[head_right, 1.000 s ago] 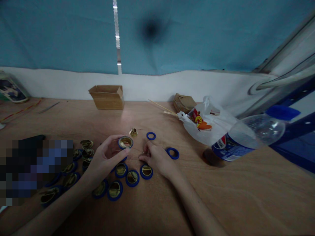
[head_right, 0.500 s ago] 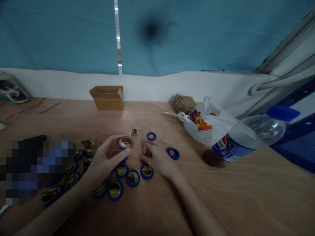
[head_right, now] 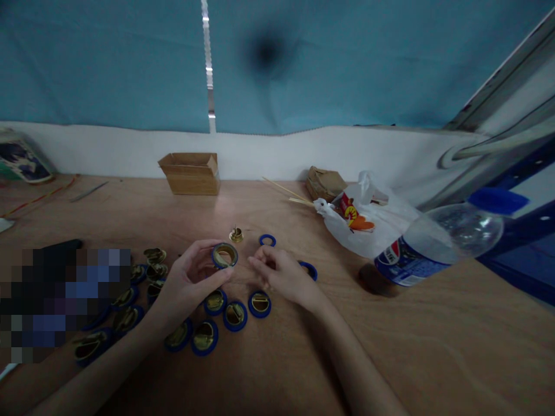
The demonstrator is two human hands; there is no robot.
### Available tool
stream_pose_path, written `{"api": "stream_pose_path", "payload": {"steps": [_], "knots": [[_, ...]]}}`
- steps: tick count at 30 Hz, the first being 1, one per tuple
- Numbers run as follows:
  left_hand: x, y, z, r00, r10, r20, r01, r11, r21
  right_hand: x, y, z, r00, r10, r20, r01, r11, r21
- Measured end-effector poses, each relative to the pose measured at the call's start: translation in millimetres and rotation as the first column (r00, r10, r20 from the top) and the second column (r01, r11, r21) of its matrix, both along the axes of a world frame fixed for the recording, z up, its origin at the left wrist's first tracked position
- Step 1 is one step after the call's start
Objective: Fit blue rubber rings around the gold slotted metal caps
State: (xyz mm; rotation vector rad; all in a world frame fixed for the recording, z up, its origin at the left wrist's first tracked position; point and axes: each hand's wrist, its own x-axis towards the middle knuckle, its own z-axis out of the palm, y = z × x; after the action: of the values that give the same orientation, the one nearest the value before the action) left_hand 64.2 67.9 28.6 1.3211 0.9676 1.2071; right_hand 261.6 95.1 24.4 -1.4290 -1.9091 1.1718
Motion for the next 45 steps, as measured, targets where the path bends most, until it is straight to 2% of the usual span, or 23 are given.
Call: {"api": "stream_pose_path", "payload": {"steps": [3,6,8,11,15,19,24,32,38,41,45], "knots": [[0,0,-0.3,1.0,0.003,-0.022,-0.002,1.0,0.024,-3,-3,9.5,0.946,-0.06,-0.319,0.018,0.991,-0.133],[1,-1,-1.0,0.999,-0.006,-0.04,0.008,0.999,0.047,-5,-6,13.8,0.809,-0.125,-0.574,-0.019,0.971,-0.238],[1,-2,-1.5,0.997,-0.007,-0.077,0.012,0.997,0.072,-7,-7,14.1,0.719,-0.156,-0.678,-0.072,0.952,-0.296],[1,-3,-2.7,0.98,0.044,-0.193,-0.012,0.987,0.161,-8,-9,13.0,0.66,-0.159,-0.734,-0.153,0.928,-0.339],[0,-6,-5.5,0.923,0.161,-0.35,-0.034,0.939,0.343,-8,-12,10.2,0.652,-0.16,-0.741,-0.2,0.907,-0.371],[0,-9,-8.2,0.878,0.209,-0.43,0.032,0.871,0.49,-7,-12,6.1,0.661,-0.141,-0.737,-0.234,0.895,-0.381],[-1,-12,-11.0,0.836,0.248,-0.489,0.112,0.796,0.595,-7,-11,4.3,0.715,-0.12,-0.689,-0.277,0.857,-0.435],[-3,-14,-12.7,0.79,0.31,-0.53,0.138,0.752,0.645,-8,-11,4.8,0.724,-0.176,-0.667,-0.226,0.853,-0.471],[-1,-13,-13.9,0.752,0.371,-0.545,0.138,0.72,0.68,-7,-10,7.1,0.773,-0.092,-0.628,-0.251,0.865,-0.434],[-1,-12,-16.1,0.763,0.412,-0.497,0.107,0.679,0.726,-7,-9,6.2,0.808,-0.048,-0.588,-0.242,0.882,-0.404],[-2,-12,-18.4,0.779,0.435,-0.452,0.096,0.629,0.771,-8,-9,4.6,0.809,-0.03,-0.587,-0.237,0.898,-0.371]]}}
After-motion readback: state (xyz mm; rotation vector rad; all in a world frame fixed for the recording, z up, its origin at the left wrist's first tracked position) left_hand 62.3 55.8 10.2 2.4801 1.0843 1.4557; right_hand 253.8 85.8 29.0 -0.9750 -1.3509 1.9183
